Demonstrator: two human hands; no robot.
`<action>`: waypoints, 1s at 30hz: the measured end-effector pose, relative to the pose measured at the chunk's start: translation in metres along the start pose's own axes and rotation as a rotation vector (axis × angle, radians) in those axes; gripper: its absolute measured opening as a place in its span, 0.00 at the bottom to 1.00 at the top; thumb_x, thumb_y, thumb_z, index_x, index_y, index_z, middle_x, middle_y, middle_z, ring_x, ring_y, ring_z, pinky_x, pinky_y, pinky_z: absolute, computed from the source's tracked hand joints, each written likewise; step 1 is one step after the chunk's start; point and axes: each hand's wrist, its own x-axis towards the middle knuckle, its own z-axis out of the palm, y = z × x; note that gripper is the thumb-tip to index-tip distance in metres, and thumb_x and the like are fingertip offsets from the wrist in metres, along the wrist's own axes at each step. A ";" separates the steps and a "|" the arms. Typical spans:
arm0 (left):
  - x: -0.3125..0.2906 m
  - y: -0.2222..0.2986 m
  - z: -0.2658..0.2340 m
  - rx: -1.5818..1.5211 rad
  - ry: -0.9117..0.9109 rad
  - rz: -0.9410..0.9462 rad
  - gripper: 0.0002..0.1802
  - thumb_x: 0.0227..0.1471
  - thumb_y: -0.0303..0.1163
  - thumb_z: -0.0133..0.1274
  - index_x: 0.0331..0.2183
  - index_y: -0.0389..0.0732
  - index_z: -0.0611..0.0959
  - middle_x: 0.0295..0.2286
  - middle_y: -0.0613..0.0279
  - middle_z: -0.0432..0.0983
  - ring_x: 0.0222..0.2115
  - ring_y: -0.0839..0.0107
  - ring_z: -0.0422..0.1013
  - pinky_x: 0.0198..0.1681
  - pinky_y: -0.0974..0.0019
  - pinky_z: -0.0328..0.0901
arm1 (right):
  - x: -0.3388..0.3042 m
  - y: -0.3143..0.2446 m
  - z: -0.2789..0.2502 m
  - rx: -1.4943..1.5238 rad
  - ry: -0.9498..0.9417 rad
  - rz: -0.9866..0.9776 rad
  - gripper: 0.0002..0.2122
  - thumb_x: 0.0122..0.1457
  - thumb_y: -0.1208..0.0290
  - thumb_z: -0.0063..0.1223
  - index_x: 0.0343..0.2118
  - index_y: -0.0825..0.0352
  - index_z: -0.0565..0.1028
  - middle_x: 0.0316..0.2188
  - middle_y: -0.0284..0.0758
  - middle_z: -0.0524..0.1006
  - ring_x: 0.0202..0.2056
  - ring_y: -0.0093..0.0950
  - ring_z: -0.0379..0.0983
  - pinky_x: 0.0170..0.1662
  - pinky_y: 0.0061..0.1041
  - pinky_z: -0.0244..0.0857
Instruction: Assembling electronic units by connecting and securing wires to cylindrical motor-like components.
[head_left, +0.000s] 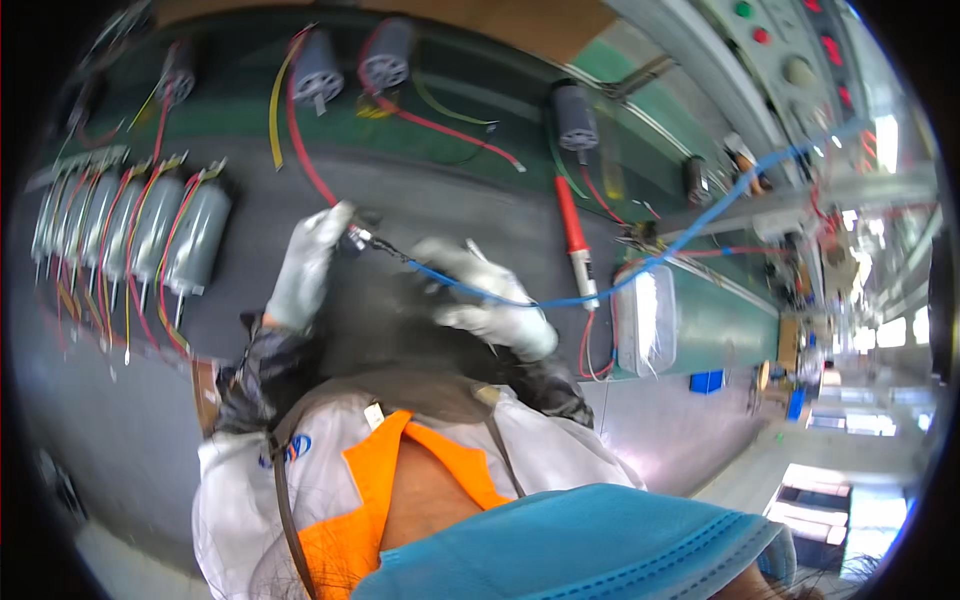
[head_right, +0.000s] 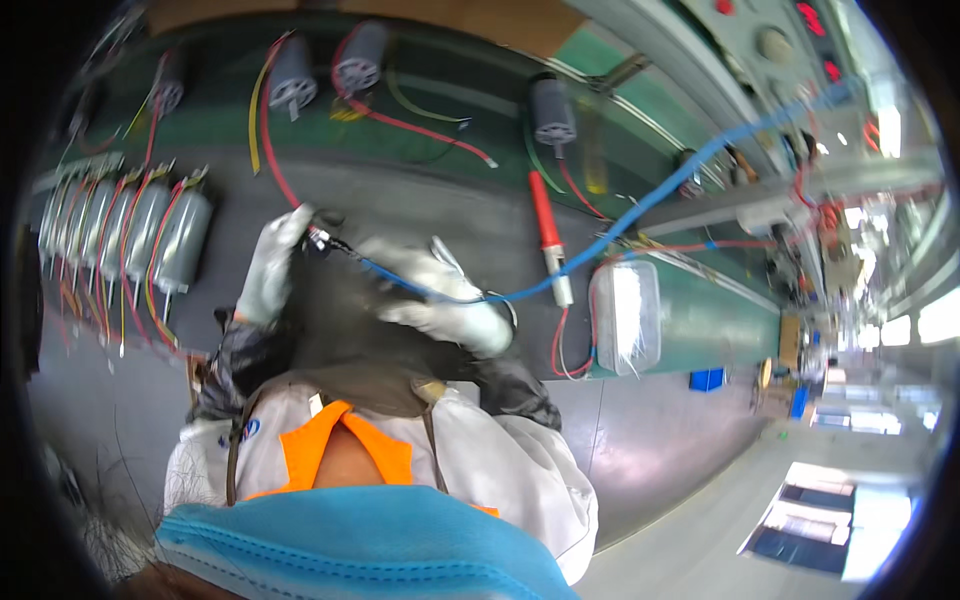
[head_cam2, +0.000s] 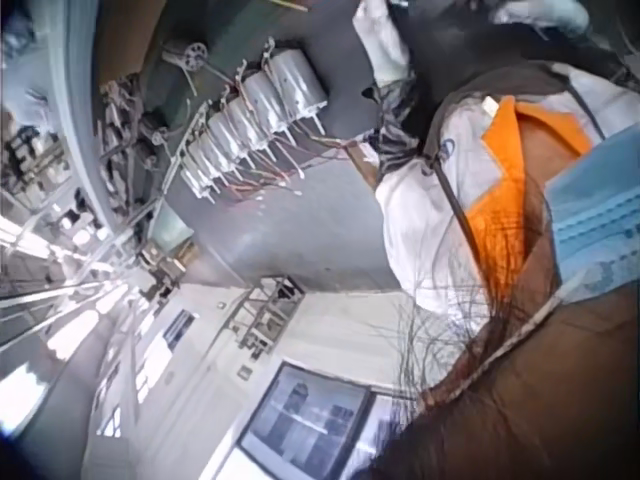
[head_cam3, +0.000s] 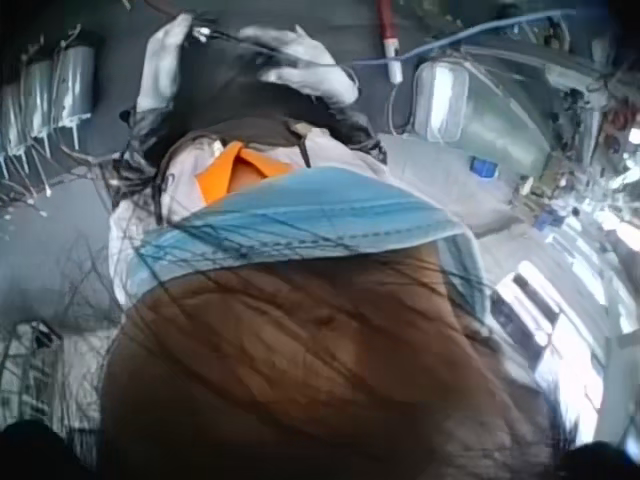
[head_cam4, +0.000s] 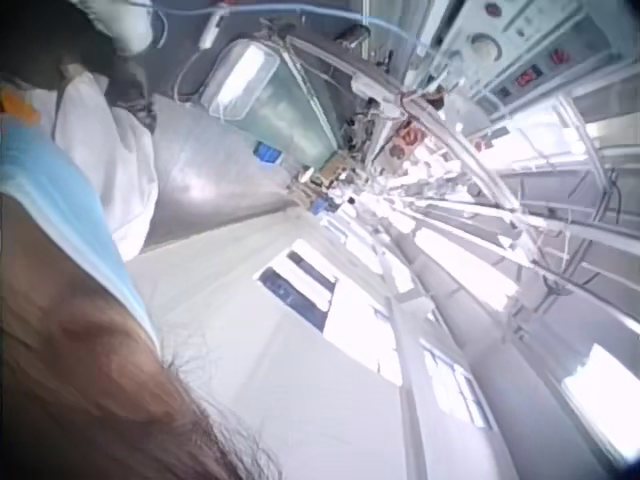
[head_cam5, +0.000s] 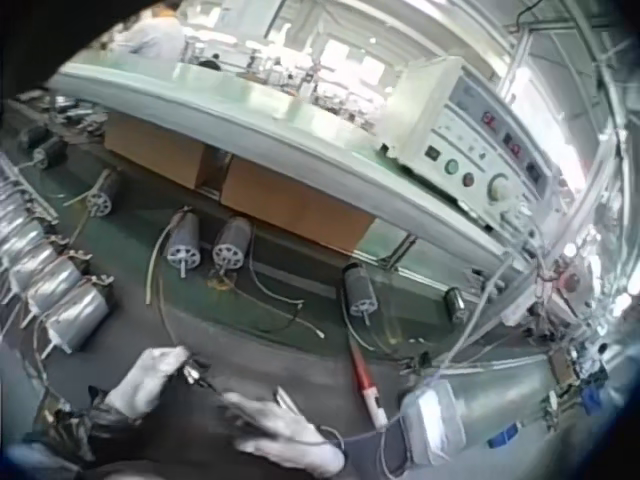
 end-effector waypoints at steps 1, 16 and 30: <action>0.011 -0.014 -0.017 0.168 0.057 0.003 0.18 0.67 0.39 0.48 0.34 0.35 0.84 0.30 0.66 0.78 0.32 0.80 0.71 0.36 0.69 0.66 | 0.016 -0.012 0.005 0.043 -0.116 -0.074 0.26 0.57 0.62 0.63 0.58 0.64 0.73 0.47 0.41 0.79 0.42 0.36 0.76 0.50 0.35 0.66; -0.001 0.092 -0.126 1.612 1.013 0.876 0.21 0.52 0.32 0.61 0.48 0.38 0.80 0.43 0.51 0.76 0.43 0.57 0.74 0.46 0.57 0.68 | 0.224 0.062 0.016 -0.026 0.592 0.390 0.30 0.59 0.69 0.57 0.65 0.68 0.64 0.37 0.53 0.82 0.36 0.46 0.81 0.41 0.37 0.73; 0.053 -0.014 -0.053 -0.149 0.229 0.183 0.23 0.65 0.32 0.51 0.57 0.32 0.73 0.51 0.59 0.74 0.51 0.71 0.71 0.58 0.68 0.63 | 0.192 0.070 0.036 0.458 0.212 0.513 0.38 0.59 0.83 0.48 0.72 0.56 0.49 0.34 0.31 0.77 0.18 0.17 0.67 0.17 0.19 0.63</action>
